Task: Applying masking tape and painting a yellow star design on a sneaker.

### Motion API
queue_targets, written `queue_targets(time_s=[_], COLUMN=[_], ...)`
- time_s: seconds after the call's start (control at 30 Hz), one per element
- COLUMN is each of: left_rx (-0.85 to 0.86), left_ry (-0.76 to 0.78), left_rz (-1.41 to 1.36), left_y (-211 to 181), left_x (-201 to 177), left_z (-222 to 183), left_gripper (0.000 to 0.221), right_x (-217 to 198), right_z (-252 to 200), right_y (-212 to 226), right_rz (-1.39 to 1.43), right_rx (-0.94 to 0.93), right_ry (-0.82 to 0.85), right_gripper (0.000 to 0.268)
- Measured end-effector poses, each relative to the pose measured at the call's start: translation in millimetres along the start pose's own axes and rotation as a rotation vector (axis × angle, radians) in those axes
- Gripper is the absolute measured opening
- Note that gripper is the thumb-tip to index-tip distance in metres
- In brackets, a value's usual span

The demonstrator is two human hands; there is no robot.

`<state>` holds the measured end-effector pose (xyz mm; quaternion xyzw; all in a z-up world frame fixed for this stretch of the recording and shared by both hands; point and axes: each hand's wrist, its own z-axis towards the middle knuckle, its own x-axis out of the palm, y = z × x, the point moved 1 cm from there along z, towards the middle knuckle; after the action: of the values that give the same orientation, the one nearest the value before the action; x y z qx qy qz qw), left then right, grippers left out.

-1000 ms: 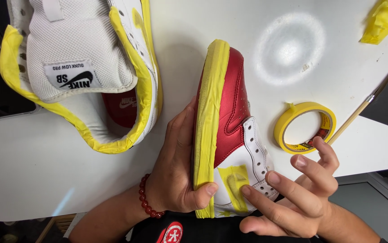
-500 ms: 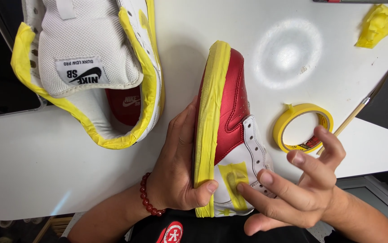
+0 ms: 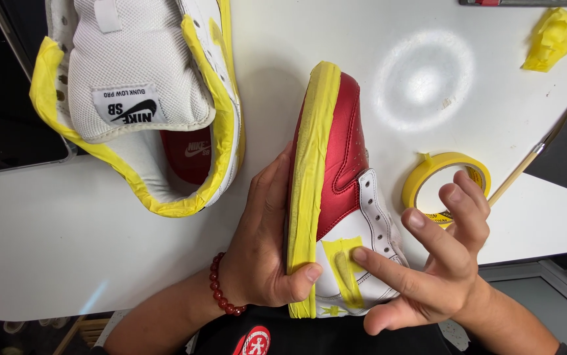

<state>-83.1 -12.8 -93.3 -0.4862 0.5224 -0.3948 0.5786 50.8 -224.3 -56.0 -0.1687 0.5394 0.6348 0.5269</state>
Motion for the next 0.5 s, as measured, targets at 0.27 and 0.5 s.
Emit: queue_targets(time_s=[0.27,0.5], left_rx=[-0.003,0.015], left_ry=[-0.003,-0.016], left_rz=[-0.013,-0.002], left_y=[-3.5,1.4], left_x=[0.2,2.0], left_z=[2.4,0.2], left_gripper=[0.098,0.099], right_x=[-5.0,-1.7], right_z=[14.3,23.3], right_y=[3.0,0.7], right_rz=[0.056,0.078], right_rx=[0.035,0.012], right_ry=[0.076,0.102], right_gripper=[0.076,0.076])
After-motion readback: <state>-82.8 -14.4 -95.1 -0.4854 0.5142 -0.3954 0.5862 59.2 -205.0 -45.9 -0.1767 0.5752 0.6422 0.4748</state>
